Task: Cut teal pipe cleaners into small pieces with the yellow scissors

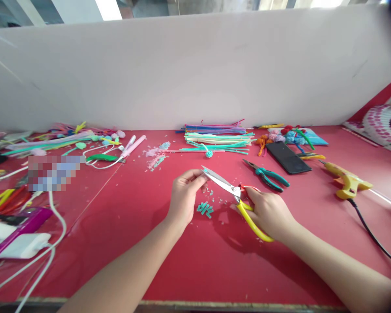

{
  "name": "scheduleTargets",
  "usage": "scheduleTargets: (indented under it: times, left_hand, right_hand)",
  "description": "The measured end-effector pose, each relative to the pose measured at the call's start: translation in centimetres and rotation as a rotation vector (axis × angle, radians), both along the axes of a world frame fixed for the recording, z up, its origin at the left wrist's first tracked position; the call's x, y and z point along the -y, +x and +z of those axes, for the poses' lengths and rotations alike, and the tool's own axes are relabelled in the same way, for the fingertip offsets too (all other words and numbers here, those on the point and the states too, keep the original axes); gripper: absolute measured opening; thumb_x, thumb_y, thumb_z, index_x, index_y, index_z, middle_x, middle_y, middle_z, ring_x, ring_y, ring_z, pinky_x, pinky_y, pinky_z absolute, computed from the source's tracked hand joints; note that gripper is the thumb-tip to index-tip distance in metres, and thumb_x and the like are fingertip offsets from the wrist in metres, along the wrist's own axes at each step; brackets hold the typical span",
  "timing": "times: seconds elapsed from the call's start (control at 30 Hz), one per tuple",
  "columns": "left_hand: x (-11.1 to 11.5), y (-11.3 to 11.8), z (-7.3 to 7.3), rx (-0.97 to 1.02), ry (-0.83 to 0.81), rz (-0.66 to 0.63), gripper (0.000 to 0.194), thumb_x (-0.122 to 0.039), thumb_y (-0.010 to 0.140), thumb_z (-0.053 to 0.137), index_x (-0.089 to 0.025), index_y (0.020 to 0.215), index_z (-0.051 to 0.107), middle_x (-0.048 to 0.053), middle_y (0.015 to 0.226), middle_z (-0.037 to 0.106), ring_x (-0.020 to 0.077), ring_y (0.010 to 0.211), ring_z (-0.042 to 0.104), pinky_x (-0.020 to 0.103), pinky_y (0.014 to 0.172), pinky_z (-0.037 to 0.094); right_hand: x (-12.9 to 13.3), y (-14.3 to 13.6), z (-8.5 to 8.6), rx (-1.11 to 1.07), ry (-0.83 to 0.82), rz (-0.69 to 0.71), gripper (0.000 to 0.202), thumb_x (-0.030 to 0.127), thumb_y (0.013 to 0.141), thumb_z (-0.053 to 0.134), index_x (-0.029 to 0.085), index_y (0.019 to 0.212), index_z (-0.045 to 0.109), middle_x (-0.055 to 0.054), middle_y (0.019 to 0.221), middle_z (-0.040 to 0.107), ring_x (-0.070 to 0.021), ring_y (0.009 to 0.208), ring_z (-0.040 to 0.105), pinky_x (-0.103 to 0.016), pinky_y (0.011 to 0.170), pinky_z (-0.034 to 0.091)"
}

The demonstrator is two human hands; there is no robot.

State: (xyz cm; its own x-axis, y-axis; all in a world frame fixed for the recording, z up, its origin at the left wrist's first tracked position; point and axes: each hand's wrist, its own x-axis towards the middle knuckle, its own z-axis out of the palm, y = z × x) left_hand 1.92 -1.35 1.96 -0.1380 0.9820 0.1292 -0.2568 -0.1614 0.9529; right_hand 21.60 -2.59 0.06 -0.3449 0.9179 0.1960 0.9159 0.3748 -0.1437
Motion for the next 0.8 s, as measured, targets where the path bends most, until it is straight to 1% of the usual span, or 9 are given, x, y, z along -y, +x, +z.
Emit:
scheduleTargets:
  times: [0.27,0.57,0.8]
  left_hand:
    - [-0.03,-0.09,-0.04,-0.006,-0.008,-0.011,0.010,-0.021,0.064,0.058,-0.014,0.070,0.060,0.000,0.059,0.053,0.0078,0.054,0.046,0.021,0.054,0.037]
    - [0.12,0.12,0.29,0.018,-0.028,0.012,0.008,-0.021,0.063,0.060,-0.015,0.069,0.061,-0.001,0.059,0.054,0.0073,0.054,0.046,0.020,0.054,0.036]
    - [0.06,0.00,0.11,0.003,-0.011,-0.004,0.010,-0.021,0.064,0.059,-0.014,0.070,0.061,0.000,0.059,0.053,0.0074,0.055,0.046,0.020,0.054,0.037]
  right_hand:
    - [-0.08,0.18,-0.32,0.010,0.037,0.004,0.040,0.054,0.075,0.031,0.018,0.073,0.049,0.001,0.045,0.046,-0.0099,0.039,0.040,-0.023,0.042,0.014]
    - [0.01,0.25,-0.29,0.021,0.017,0.010,0.038,0.052,0.076,0.032,0.018,0.074,0.049,0.001,0.047,0.048,-0.0102,0.039,0.041,-0.023,0.042,0.014]
    - [-0.01,0.19,-0.21,0.030,0.005,0.001,0.038,0.053,0.076,0.032,0.018,0.072,0.047,0.001,0.047,0.047,-0.0097,0.039,0.039,-0.022,0.042,0.014]
